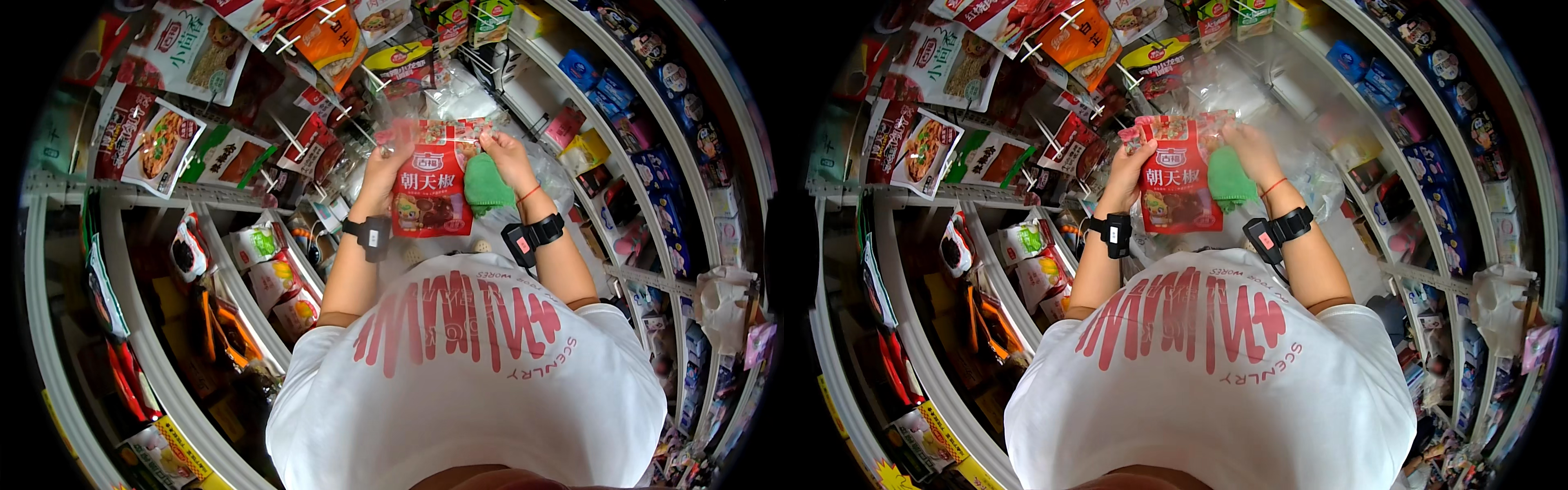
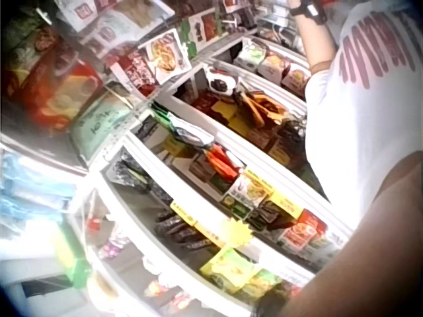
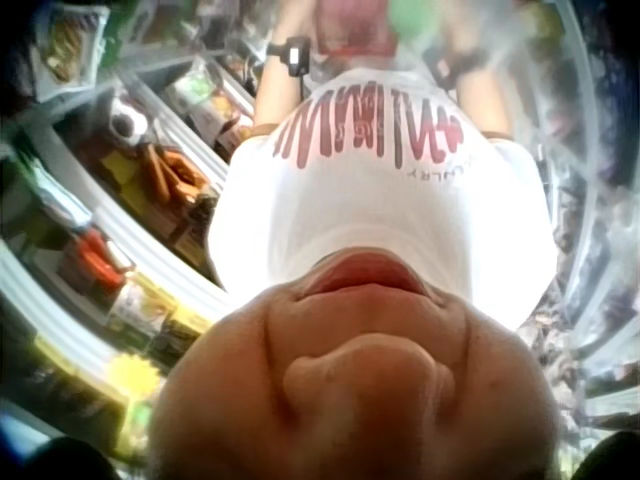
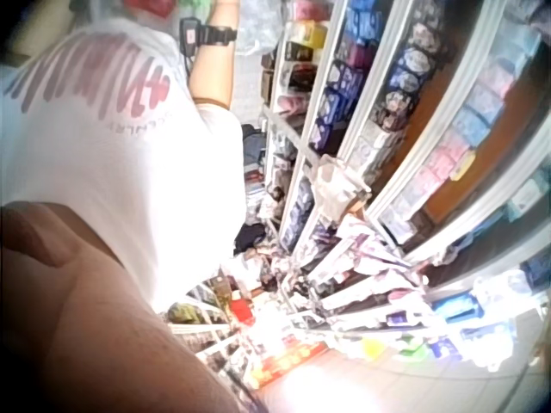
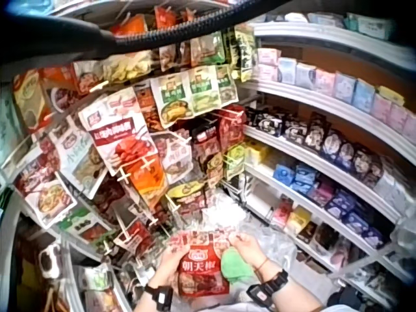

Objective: The person wipes the front of various packaged food items on a store shelf using a green cloth. They handle multiple red and orange snack packets, cleaning the surface of each one individually before placing them back on the shelf.

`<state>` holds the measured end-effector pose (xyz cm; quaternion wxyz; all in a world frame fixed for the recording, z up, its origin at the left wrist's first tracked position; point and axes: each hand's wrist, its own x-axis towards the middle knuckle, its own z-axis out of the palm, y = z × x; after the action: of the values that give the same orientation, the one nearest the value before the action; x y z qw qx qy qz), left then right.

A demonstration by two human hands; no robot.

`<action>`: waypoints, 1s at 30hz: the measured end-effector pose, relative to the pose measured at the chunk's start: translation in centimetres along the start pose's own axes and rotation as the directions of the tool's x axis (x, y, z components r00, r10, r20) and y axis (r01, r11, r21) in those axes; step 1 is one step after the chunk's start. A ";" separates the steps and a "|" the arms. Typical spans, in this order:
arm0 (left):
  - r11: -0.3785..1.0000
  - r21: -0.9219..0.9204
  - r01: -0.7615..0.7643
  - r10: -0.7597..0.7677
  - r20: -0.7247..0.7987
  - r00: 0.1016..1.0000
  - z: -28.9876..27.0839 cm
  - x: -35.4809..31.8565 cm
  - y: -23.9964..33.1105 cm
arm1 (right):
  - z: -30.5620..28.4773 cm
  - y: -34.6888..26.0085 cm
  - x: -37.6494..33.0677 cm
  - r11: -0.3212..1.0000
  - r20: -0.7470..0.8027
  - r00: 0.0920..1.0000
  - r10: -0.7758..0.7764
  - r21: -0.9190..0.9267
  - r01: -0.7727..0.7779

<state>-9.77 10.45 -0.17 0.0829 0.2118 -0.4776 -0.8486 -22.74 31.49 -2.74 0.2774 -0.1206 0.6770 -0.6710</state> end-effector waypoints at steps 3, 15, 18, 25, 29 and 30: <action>0.986 0.143 0.081 -0.096 0.097 0.991 0.2 -0.5 1.8 | -1.3 1.1 0.4 0.981 0.038 0.993 -0.111 -0.158 0.116; 0.997 0.070 0.045 -0.060 0.230 0.971 2.0 1.6 1.0 | -3.1 -0.5 -0.3 0.999 0.100 0.994 -0.051 0.012 0.050; 0.995 0.096 0.030 -0.051 0.218 0.975 2.6 1.9 0.8 | -3.1 -1.1 -1.6 0.990 0.087 0.994 -0.071 0.131 0.059; 0.982 0.131 -0.133 0.115 0.141 0.983 4.6 1.6 1.0 | -4.3 -1.3 -1.2 0.982 -0.251 0.951 -0.180 -0.110 0.157; 0.987 0.051 -0.149 0.146 0.062 0.987 4.7 2.3 1.0 | -6.1 -2.0 -1.4 0.975 -0.433 0.899 -0.063 0.166 0.148; 0.989 0.058 -0.135 0.132 0.055 0.990 5.0 2.0 1.3 | -5.7 -2.3 -1.6 0.966 -0.445 0.891 -0.087 0.181 0.184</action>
<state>-13.86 12.99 2.64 0.1210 0.1601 -0.5185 -0.8312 -25.01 36.97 -0.42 0.0838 0.0155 0.6336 -0.7690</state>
